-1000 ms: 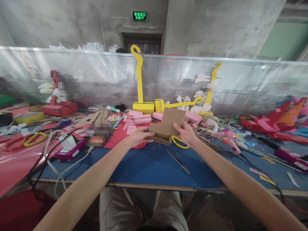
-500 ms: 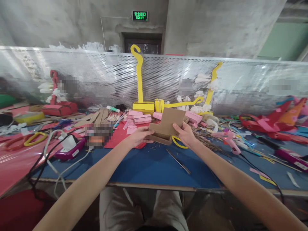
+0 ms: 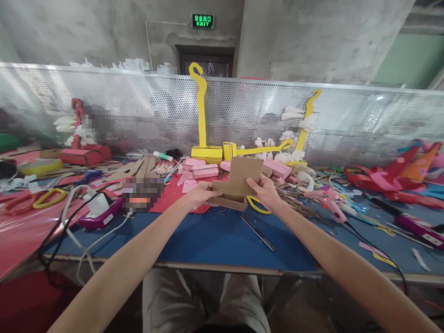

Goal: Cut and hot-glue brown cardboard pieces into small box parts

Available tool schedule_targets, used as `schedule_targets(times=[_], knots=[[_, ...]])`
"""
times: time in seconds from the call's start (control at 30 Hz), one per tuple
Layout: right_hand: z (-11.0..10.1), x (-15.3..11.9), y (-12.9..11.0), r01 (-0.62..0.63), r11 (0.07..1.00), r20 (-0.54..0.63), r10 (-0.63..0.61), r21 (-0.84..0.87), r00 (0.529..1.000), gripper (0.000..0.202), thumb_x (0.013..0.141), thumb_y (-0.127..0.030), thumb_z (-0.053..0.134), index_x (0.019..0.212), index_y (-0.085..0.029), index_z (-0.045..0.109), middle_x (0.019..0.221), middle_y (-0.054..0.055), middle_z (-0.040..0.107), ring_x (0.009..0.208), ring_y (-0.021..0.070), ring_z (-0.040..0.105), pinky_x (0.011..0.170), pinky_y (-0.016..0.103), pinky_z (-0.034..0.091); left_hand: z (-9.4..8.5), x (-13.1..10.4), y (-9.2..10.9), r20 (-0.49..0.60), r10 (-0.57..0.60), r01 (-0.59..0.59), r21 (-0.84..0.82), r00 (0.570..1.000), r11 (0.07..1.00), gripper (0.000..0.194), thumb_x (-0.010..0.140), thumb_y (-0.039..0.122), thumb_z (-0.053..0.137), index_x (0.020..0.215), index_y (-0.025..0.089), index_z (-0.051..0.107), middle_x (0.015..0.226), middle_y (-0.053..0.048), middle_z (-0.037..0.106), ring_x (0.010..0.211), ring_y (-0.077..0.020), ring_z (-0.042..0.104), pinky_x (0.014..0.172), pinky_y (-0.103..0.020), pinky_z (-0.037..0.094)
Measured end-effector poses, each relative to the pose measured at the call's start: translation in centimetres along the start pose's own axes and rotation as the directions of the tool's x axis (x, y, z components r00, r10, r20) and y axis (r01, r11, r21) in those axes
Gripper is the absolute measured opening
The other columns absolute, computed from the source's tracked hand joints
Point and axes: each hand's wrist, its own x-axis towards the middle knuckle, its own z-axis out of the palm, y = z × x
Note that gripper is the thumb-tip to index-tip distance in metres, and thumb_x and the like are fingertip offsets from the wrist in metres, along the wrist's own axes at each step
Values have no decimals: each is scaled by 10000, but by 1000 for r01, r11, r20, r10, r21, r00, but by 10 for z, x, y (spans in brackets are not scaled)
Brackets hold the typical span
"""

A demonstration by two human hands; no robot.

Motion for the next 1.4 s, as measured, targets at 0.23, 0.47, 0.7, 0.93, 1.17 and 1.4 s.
schedule_targets(times=[0.23,0.47,0.7,0.93,1.17,1.4], knots=[[-57,10,-14,-33,856,154,130,-515,980,409,681,-586,848,856,-230,749,770,43,740,747,239,667,746,366,533,-9,5,9,-145,96,-117,-145,985,982,297,708,216,870,957,159,720,972,-81,777,859,-217,733,737,-383,654],[-55,-1,-1,30,530,272,385,-848,882,321,894,-415,749,1064,-147,707,1015,70,725,849,192,681,791,357,570,-11,10,9,-249,162,-229,-271,955,935,306,747,173,820,1028,159,702,990,-79,772,826,-186,728,702,-332,643],[-47,1,5,113,334,254,417,-936,873,312,996,-373,636,1232,-170,649,1250,85,661,1050,228,671,899,428,581,-7,7,10,-221,232,-296,-324,947,899,357,721,172,846,1057,141,731,1050,-115,779,827,-206,741,702,-345,650],[-65,6,-1,211,284,302,334,-936,893,495,876,-375,747,1286,-131,616,1294,172,630,1195,302,592,1028,409,473,-9,8,8,-221,268,-329,-320,938,888,424,697,147,859,1103,114,742,1055,-133,781,805,-203,740,662,-314,641],[-70,7,10,130,212,211,428,-969,879,297,991,-380,641,1196,-165,650,1167,75,680,971,202,678,850,400,585,-10,11,8,-277,253,-337,-319,927,886,384,685,134,853,1048,105,733,1017,-123,784,819,-210,741,683,-334,651],[-70,5,-3,96,224,171,341,-970,924,273,929,-400,703,1024,-146,672,977,51,699,837,186,667,754,336,550,-15,10,13,-320,271,-378,-345,908,859,374,695,173,858,1044,124,734,1003,-107,782,840,-212,747,719,-345,660]])
